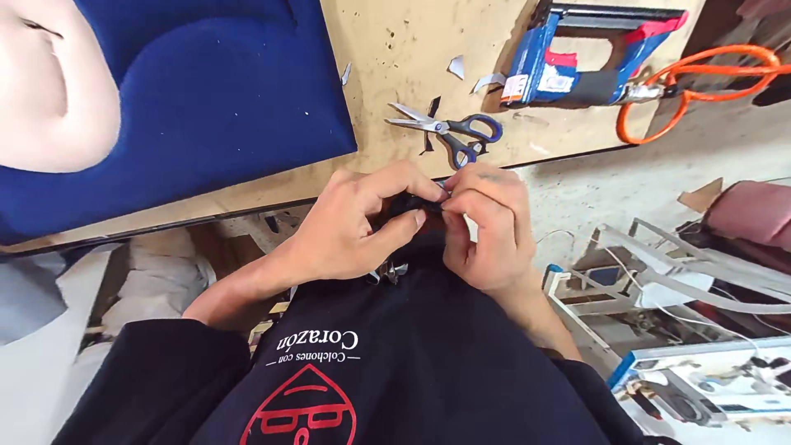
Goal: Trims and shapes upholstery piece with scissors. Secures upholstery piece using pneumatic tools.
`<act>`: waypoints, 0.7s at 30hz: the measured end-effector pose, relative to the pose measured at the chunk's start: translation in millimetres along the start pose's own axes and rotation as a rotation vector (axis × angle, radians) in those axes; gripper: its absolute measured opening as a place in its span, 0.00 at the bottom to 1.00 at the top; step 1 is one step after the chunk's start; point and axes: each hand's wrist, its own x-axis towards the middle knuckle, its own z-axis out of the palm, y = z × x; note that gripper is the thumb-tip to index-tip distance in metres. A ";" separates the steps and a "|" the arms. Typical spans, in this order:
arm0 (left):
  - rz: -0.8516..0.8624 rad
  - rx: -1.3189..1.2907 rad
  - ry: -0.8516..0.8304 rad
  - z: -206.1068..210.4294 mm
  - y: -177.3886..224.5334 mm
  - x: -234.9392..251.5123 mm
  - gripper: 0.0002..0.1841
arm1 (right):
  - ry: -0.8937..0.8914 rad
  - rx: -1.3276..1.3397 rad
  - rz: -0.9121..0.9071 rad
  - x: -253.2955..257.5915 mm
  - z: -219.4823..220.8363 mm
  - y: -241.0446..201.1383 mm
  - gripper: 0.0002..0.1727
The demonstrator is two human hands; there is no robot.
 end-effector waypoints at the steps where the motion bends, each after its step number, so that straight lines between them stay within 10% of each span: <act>1: -0.007 0.030 0.016 0.3 0.6 -0.8 0.12 | 0.008 0.024 0.029 1.3 -1.9 -3.3 0.09; 10: -0.062 0.116 0.034 -0.2 6.2 -4.5 0.13 | 0.065 -0.136 0.039 9.9 -5.3 -16.9 0.06; 21: -0.167 -0.486 0.084 11.1 -0.4 -11.5 0.21 | 0.030 -0.330 -0.079 25.9 5.7 -19.7 0.07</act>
